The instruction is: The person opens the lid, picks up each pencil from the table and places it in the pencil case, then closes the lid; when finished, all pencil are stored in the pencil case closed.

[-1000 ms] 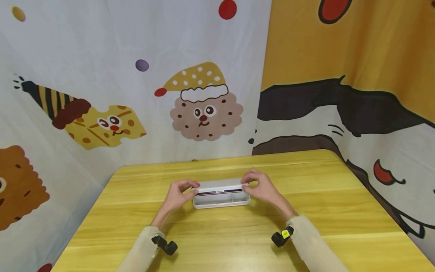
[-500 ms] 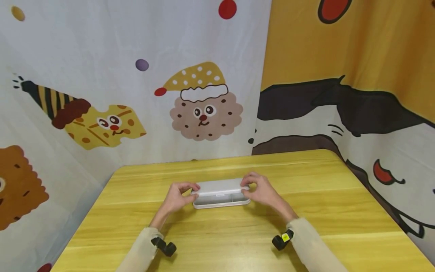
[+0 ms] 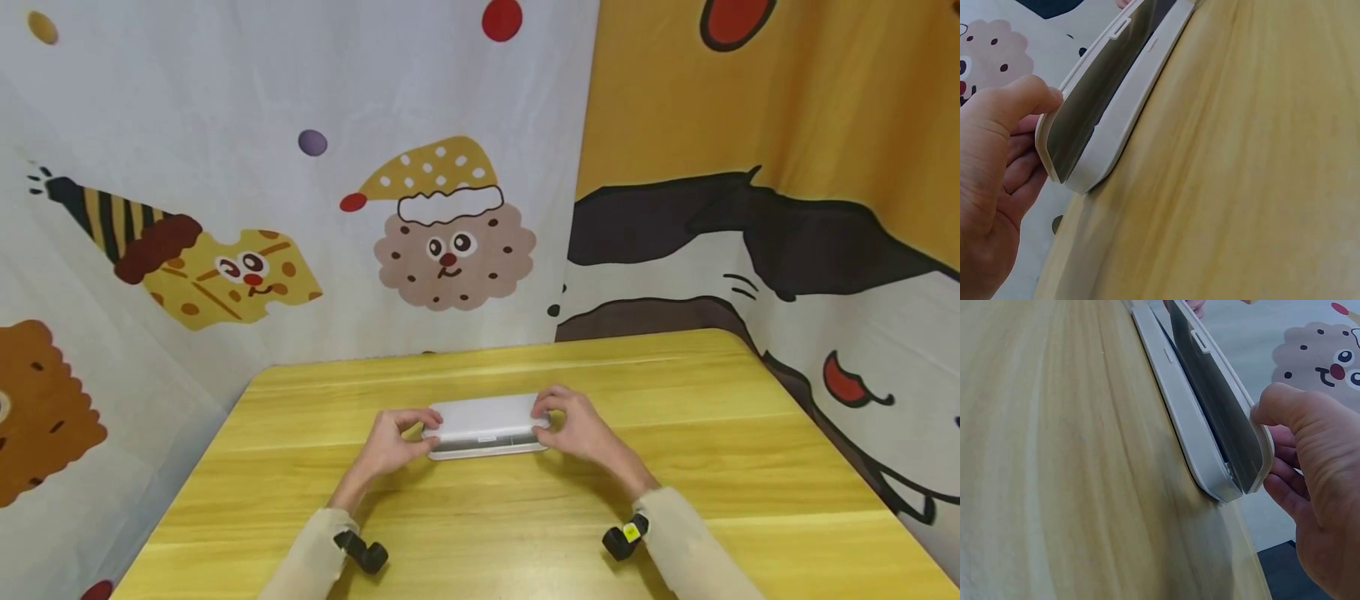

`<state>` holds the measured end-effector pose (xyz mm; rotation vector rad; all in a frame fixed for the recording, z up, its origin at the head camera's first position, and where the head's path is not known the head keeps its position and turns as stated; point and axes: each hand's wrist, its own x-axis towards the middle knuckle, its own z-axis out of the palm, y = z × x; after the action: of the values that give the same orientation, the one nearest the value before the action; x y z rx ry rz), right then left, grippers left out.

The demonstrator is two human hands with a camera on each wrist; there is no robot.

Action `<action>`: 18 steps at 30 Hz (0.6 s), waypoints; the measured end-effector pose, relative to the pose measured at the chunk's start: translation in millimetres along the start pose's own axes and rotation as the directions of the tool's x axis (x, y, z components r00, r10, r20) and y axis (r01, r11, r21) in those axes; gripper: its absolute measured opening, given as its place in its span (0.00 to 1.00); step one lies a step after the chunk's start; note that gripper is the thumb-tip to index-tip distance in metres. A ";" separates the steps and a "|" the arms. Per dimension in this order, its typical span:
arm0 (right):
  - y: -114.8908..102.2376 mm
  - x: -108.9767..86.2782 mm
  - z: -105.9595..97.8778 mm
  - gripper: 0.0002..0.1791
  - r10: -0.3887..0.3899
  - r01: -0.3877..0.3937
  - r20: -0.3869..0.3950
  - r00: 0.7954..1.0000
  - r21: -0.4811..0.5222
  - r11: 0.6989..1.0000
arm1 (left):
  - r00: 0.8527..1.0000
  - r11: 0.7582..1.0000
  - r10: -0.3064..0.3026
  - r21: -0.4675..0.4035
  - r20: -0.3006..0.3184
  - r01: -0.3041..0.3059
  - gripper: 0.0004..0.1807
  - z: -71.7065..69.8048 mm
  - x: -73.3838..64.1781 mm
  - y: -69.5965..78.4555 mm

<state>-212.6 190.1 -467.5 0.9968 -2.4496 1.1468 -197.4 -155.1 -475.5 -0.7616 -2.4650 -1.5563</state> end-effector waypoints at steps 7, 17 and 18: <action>1.1 -2.0 2.0 0.15 -0.026 0.026 -0.015 1.000 -0.024 0.999 | 0.999 0.998 0.046 0.051 0.004 -0.046 0.11 2.2 -0.8 -2.7; 4.5 -5.9 7.1 0.15 -0.063 0.061 -0.034 0.997 -0.049 0.997 | 0.991 0.988 0.131 0.080 0.015 -0.131 0.12 3.4 -4.3 -5.5; 5.0 -6.2 7.6 0.15 -0.067 0.065 -0.037 0.997 -0.053 0.996 | 0.990 0.987 0.139 0.079 0.013 -0.139 0.12 3.8 -4.4 -6.0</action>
<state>-211.1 189.6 -478.4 1.0231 -2.3853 1.0654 -195.9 -155.3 -483.7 -0.9060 -2.4057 -1.4001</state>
